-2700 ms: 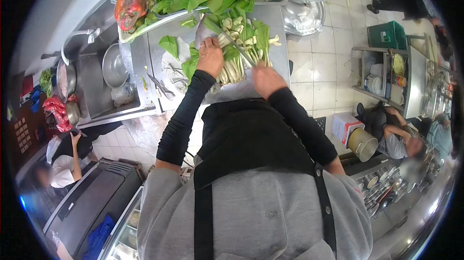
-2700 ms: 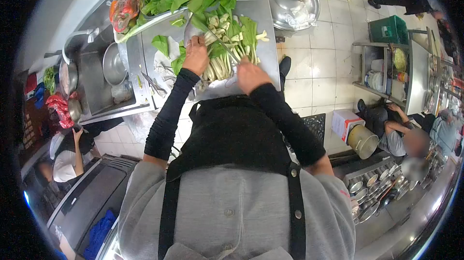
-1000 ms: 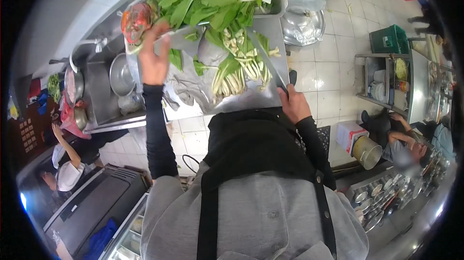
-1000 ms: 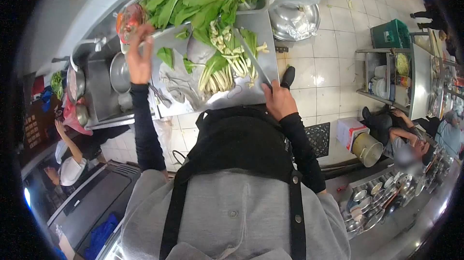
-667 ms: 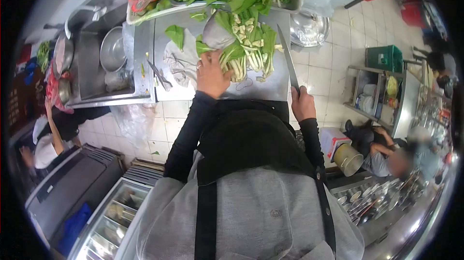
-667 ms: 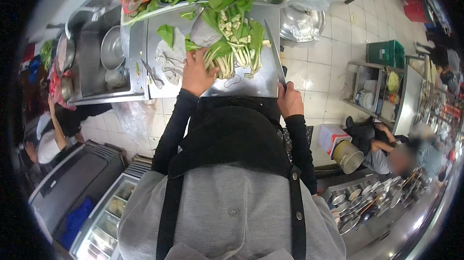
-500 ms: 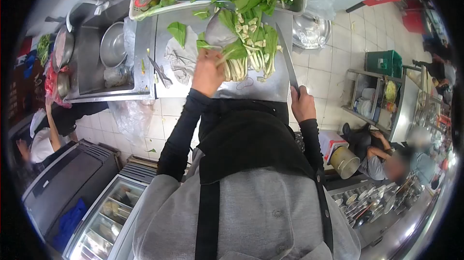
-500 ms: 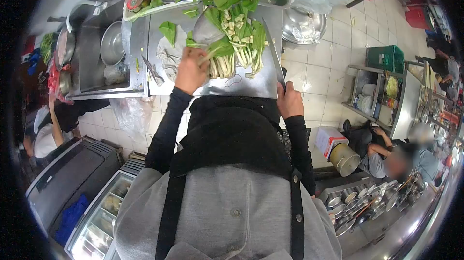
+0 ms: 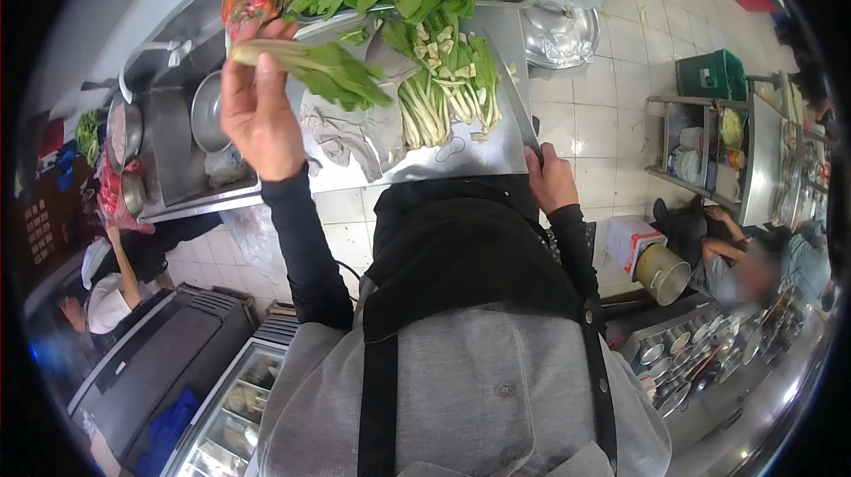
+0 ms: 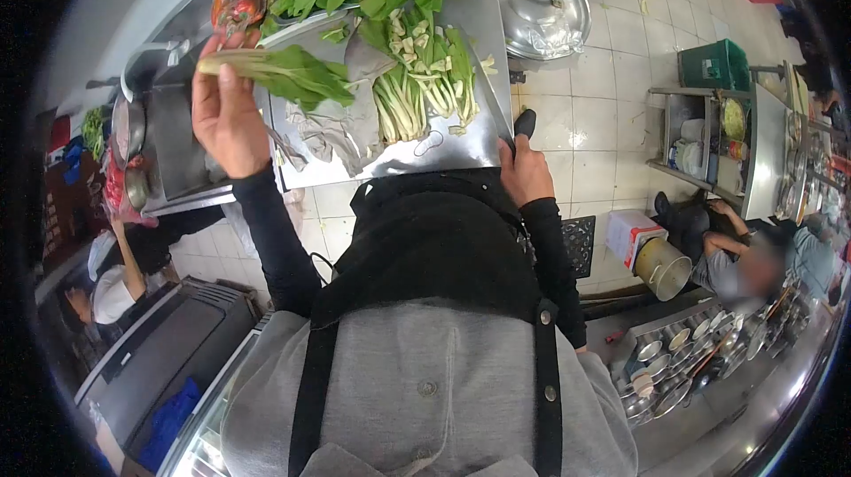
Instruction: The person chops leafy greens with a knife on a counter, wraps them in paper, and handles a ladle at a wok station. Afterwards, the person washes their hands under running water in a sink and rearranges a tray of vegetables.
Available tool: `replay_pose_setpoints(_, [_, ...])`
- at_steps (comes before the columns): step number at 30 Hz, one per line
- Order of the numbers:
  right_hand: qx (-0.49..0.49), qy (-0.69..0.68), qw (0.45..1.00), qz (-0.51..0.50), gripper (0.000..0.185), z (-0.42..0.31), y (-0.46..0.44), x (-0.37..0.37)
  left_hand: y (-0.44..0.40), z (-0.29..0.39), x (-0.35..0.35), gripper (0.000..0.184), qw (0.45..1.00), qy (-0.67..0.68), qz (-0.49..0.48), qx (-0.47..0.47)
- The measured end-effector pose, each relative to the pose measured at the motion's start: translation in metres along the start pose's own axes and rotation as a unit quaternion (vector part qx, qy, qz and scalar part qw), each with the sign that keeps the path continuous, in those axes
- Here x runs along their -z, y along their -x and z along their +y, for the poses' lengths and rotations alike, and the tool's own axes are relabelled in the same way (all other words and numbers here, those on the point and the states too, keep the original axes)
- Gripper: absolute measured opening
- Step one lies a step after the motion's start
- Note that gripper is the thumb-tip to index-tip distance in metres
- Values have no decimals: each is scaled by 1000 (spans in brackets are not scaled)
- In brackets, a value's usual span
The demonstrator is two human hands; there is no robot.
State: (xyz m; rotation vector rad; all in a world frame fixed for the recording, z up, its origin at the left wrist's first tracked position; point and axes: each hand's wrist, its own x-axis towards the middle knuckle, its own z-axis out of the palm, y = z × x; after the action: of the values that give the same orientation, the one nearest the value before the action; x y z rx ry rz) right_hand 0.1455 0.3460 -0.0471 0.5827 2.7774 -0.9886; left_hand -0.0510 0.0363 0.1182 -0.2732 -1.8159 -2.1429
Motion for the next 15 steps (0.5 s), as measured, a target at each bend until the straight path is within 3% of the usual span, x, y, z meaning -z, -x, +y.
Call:
replay_pose_setpoints(4, [0, 6, 1000, -8, 37, -2, 6, 2, 12, 63, -24, 46, 997, -61, 6, -54])
replay_pose_setpoints(7, [-2, 20, 1000, -11, 37, -7, 8, 0, 19, 77, -35, 40, 971, -206, -52, -107])
replay_pose_setpoints(8, [2, 24, 1000, -10, 37, -7, 8, -3, 9, 68, -35, 42, 886, -397, -120, -209])
replay_pose_setpoints(9, [6, 27, 1000, -10, 37, -9, 9, -6, 5, 45, -37, 43, 854, -408, -196, -255])
replay_pose_setpoints(11, [22, 28, 999, -16, 36, -16, 11, -9, 18, -17, -39, 45, 863, -413, -286, -52])
replay_pose_setpoints(13, [37, 36, 999, -17, 34, -26, 11, -10, 35, -105, -18, 49, 834, -394, -387, 11])
replay_pose_setpoints(14, [42, 43, 998, -18, 34, -33, 12, -8, 48, -132, -13, 53, 827, -406, -389, -6])
replay_pose_setpoints(15, [45, 51, 997, -19, 33, -37, 14, -6, 58, -149, -11, 45, 827, -409, -384, -37])
